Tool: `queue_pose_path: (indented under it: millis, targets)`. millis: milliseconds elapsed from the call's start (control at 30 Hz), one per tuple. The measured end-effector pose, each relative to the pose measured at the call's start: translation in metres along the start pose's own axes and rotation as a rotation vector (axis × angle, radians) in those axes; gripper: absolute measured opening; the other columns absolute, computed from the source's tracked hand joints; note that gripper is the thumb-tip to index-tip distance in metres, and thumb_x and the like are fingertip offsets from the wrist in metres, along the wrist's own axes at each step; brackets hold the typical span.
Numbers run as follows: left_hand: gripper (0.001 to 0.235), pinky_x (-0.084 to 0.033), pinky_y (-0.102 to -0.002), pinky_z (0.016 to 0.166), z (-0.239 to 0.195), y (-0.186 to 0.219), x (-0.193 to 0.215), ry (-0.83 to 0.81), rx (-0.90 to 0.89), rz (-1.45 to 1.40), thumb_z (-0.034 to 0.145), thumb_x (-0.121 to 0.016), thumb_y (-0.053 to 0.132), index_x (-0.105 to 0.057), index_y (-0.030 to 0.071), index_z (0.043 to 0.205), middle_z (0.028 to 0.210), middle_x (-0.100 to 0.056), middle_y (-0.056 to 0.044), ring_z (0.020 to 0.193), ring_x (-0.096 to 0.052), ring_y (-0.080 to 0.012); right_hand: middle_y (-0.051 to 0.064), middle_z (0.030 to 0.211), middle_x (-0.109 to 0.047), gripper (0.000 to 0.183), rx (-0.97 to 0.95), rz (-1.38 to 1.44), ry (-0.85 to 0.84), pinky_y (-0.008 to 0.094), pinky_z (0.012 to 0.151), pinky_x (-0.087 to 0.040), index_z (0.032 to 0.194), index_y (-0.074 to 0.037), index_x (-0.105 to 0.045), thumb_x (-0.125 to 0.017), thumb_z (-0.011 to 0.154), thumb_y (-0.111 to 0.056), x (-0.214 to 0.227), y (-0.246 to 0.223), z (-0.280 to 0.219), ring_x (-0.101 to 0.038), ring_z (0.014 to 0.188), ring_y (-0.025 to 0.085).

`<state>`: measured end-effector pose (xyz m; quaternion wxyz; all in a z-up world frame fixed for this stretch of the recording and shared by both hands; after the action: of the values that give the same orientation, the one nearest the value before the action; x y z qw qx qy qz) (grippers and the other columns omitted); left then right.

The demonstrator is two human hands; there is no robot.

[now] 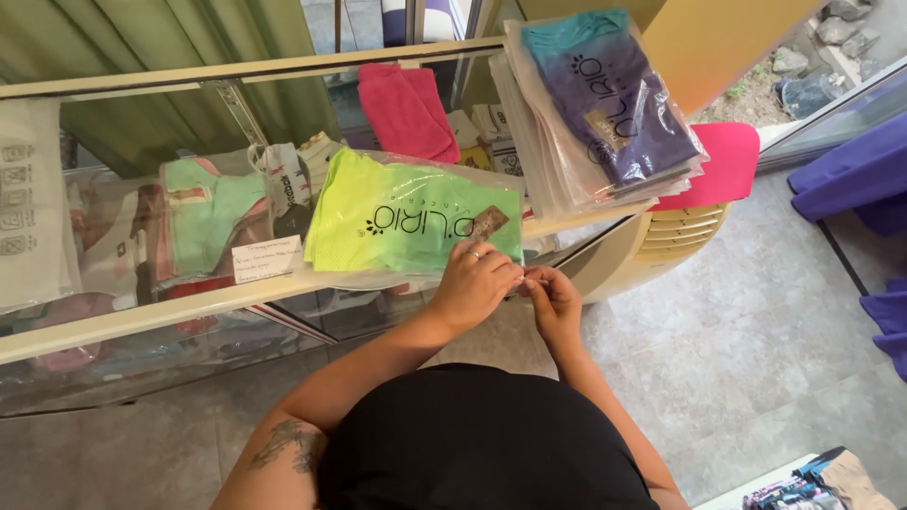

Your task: Packing various clothing items into branded plastic bags at a store counter.

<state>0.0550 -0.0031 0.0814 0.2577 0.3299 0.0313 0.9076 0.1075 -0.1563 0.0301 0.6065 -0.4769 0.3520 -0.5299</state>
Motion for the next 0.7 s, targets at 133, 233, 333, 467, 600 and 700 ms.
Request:
queue_pose_path:
  millis: [133,233,333,467,600,700]
  targets:
    - [0.008,-0.047,-0.044,0.093,0.004,-0.008,0.008,0.003,0.013,-0.005,0.089,-0.072,0.035,-0.072,0.029,0.093,0.091,-0.065,0.007,0.101,-0.063,-0.0195,0.016,0.101,-0.075,0.003,0.035,0.021,0.0,0.033,0.075,-0.06,0.1,0.0,-0.066,-0.068,0.099,-0.003,-0.011,-0.013,-0.001,-0.072,0.079,0.017]
    - [0.005,-0.046,-0.046,0.095,0.001,-0.027,0.009,-0.01,0.058,-0.016,0.09,-0.073,0.032,-0.074,0.028,0.093,0.091,-0.067,0.007,0.101,-0.063,-0.0199,0.02,0.103,-0.074,0.001,0.028,0.104,-0.007,0.034,0.072,-0.063,0.101,0.0,-0.061,-0.062,0.102,0.0,-0.007,-0.001,0.001,-0.077,0.079,0.025]
    - [0.009,-0.046,-0.048,0.096,0.002,-0.046,0.021,-0.014,0.083,-0.002,0.087,-0.077,0.032,-0.075,0.028,0.094,0.093,-0.067,0.007,0.101,-0.063,-0.0206,0.021,0.107,-0.072,0.002,0.029,0.113,-0.003,0.035,0.071,-0.064,0.102,0.001,-0.058,-0.059,0.103,-0.001,-0.005,0.002,0.001,-0.077,0.08,0.027]
    - [0.011,-0.045,-0.047,0.1,0.007,-0.062,0.04,-0.019,0.088,0.01,0.085,-0.08,0.035,-0.075,0.028,0.093,0.095,-0.068,0.007,0.103,-0.063,-0.0203,0.021,0.108,-0.071,0.003,0.029,0.118,-0.004,0.035,0.071,-0.065,0.103,0.002,-0.057,-0.058,0.104,-0.001,-0.006,0.004,0.002,-0.077,0.08,0.028]
    - [0.012,-0.044,-0.048,0.103,0.009,-0.076,0.044,-0.039,0.152,-0.023,0.084,-0.082,0.037,-0.079,0.028,0.091,0.092,-0.071,0.006,0.103,-0.063,-0.0199,0.021,0.109,-0.069,0.002,0.012,0.153,0.001,0.033,0.071,-0.064,0.105,0.001,-0.055,-0.056,0.105,-0.001,-0.004,0.006,0.006,-0.078,0.082,0.027]
    - [0.012,-0.042,-0.049,0.106,0.01,-0.081,0.052,-0.028,0.161,-0.007,0.083,-0.083,0.037,-0.079,0.03,0.092,0.092,-0.07,0.007,0.104,-0.063,-0.0184,0.021,0.11,-0.069,0.002,0.022,0.143,0.013,0.033,0.071,-0.064,0.105,0.001,-0.054,-0.055,0.106,-0.001,-0.002,0.004,0.005,-0.077,0.083,0.027]
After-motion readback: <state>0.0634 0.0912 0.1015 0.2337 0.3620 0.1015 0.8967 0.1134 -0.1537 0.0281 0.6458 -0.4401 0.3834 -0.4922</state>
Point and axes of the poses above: each hand's wrist, its own z-axis towards the middle knuckle, its own x-axis out of the back of the hand, y = z × x, the point moved 9 cm from there along z, towards the middle knuckle
